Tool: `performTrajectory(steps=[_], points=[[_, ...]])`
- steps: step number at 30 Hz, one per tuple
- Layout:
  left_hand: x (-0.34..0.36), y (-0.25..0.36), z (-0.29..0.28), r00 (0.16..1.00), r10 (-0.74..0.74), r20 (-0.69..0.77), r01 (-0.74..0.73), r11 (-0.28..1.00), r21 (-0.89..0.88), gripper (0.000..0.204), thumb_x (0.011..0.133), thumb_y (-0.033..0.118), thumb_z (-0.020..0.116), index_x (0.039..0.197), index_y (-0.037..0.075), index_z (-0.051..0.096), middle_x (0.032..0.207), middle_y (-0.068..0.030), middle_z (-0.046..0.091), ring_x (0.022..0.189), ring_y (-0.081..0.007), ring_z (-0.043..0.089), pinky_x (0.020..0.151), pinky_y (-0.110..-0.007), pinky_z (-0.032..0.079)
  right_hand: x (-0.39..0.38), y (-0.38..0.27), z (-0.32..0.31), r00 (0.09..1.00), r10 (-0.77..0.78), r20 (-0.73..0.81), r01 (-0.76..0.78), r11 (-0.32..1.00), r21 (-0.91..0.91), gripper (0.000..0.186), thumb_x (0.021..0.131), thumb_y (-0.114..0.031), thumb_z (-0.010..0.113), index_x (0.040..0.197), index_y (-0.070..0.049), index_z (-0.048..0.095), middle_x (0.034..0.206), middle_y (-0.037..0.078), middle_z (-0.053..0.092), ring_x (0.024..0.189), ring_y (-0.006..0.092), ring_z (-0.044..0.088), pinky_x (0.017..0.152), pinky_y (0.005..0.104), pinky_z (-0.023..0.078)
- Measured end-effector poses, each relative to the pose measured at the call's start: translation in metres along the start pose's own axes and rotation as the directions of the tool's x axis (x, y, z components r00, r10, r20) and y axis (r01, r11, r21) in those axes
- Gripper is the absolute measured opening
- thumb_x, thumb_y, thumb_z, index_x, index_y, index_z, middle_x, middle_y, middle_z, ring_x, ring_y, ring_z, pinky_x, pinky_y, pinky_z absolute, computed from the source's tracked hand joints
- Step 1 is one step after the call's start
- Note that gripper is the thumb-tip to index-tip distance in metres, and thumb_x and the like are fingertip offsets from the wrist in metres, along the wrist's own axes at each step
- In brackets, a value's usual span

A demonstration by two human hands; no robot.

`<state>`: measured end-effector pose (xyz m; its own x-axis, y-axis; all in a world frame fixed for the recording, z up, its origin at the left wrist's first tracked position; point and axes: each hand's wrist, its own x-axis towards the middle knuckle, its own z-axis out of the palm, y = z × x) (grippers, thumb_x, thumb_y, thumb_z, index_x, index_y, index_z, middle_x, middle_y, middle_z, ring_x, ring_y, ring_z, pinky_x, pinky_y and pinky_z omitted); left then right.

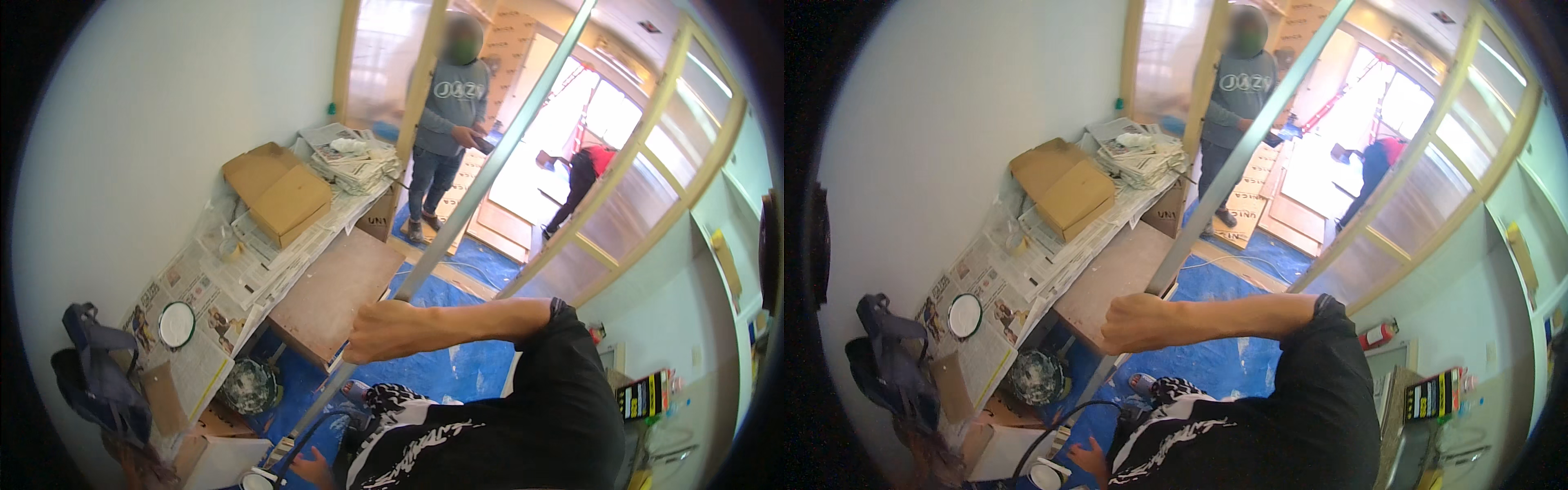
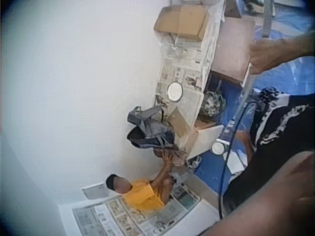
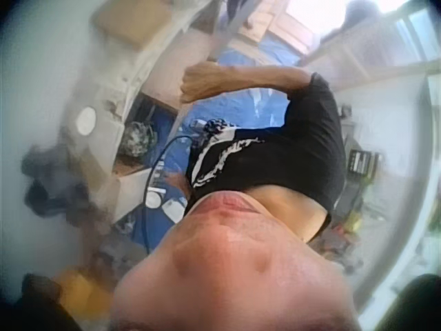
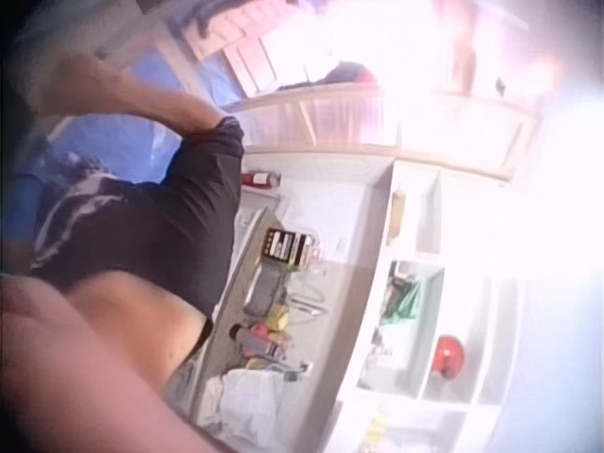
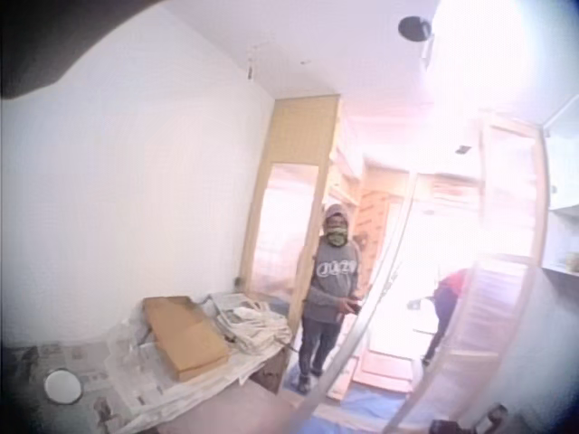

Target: The person paints a section of the ceiling using a paint roller on an extension pole, occasionally dipping the roller into a paint tray on the floor.

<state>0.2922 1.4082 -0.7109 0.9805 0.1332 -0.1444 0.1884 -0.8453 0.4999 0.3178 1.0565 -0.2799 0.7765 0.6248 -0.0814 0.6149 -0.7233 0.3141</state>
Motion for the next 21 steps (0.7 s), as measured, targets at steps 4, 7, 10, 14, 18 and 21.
performTrajectory(steps=[4, 7, 10, 14, 18, 21], points=[[0.007, -0.041, 0.009, 0.922, 0.296, -0.249, -0.263, 0.952, 0.159, 0.049, 0.076, 0.039, 0.070, 0.100, 0.001, 0.053, 0.098, -0.0179, 0.052, 0.093, -0.0398, 0.052, 0.081, -0.049, 0.045, -0.008, -0.021, -0.014, 0.991, 0.128, 0.042, -0.130, 0.991, 0.033, 0.013, 0.074, -0.016, 0.062, 0.067, -0.009, 0.054, 0.053, 0.004, 0.056, 0.055, 0.0232, 0.064, 0.046, 0.0342, 0.047], [0.009, -0.038, 0.001, 0.933, 0.199, -0.301, -0.208, 0.978, 0.001, 0.036, 0.077, 0.024, 0.068, 0.100, 0.000, 0.053, 0.099, -0.0184, 0.051, 0.095, -0.0383, 0.052, 0.081, -0.048, 0.044, -0.007, -0.043, -0.011, 0.980, 0.186, 0.067, -0.190, 0.981, 0.042, 0.012, 0.075, -0.016, 0.062, 0.069, -0.008, 0.054, 0.053, 0.004, 0.057, 0.055, 0.0236, 0.064, 0.045, 0.0340, 0.047], [0.014, 0.001, -0.032, 0.897, 0.192, -0.399, -0.266, 0.954, -0.138, 0.022, 0.080, 0.006, 0.063, 0.099, 0.000, 0.053, 0.101, -0.0181, 0.049, 0.097, -0.0356, 0.052, 0.080, -0.046, 0.044, -0.011, -0.043, -0.012, 0.976, 0.203, 0.074, -0.207, 0.977, 0.049, 0.012, 0.074, -0.015, 0.062, 0.069, -0.008, 0.055, 0.053, 0.005, 0.057, 0.056, 0.0241, 0.065, 0.045, 0.0343, 0.047], [0.057, 0.071, -0.097, 0.807, 0.236, -0.541, -0.422, 0.872, -0.249, 0.015, 0.089, 0.006, 0.056, 0.101, -0.002, 0.053, 0.098, -0.0163, 0.050, 0.092, -0.0319, 0.054, 0.080, -0.042, 0.045, -0.027, -0.046, -0.004, 0.959, 0.260, 0.116, -0.269, 0.961, 0.068, 0.011, 0.074, -0.015, 0.063, 0.070, -0.009, 0.055, 0.053, 0.005, 0.057, 0.056, 0.0242, 0.065, 0.046, 0.0345, 0.047], [0.094, 0.182, -0.218, 0.468, 0.308, -0.828, -0.782, 0.580, -0.226, 0.015, 0.093, 0.005, 0.049, 0.104, -0.004, 0.052, 0.103, -0.0168, 0.049, 0.098, -0.0317, 0.052, 0.088, -0.043, 0.045, -0.036, -0.050, 0.015, 0.955, 0.291, 0.060, -0.295, 0.951, 0.093, 0.011, 0.074, -0.015, 0.063, 0.069, -0.010, 0.054, 0.053, 0.005, 0.056, 0.056, 0.0242, 0.064, 0.045, 0.0345, 0.047], [0.093, 0.261, -0.316, 0.269, 0.388, -0.882, -0.962, 0.061, -0.266, 0.035, 0.096, 0.020, 0.045, 0.116, -0.008, 0.047, 0.116, -0.0213, 0.048, 0.104, -0.0315, 0.050, 0.094, -0.045, 0.040, -0.043, -0.048, 0.012, 0.964, 0.265, 0.031, -0.266, 0.963, 0.040, 0.012, 0.073, -0.014, 0.063, 0.068, -0.010, 0.053, 0.053, 0.006, 0.056, 0.055, 0.0242, 0.064, 0.044, 0.0343, 0.046]])
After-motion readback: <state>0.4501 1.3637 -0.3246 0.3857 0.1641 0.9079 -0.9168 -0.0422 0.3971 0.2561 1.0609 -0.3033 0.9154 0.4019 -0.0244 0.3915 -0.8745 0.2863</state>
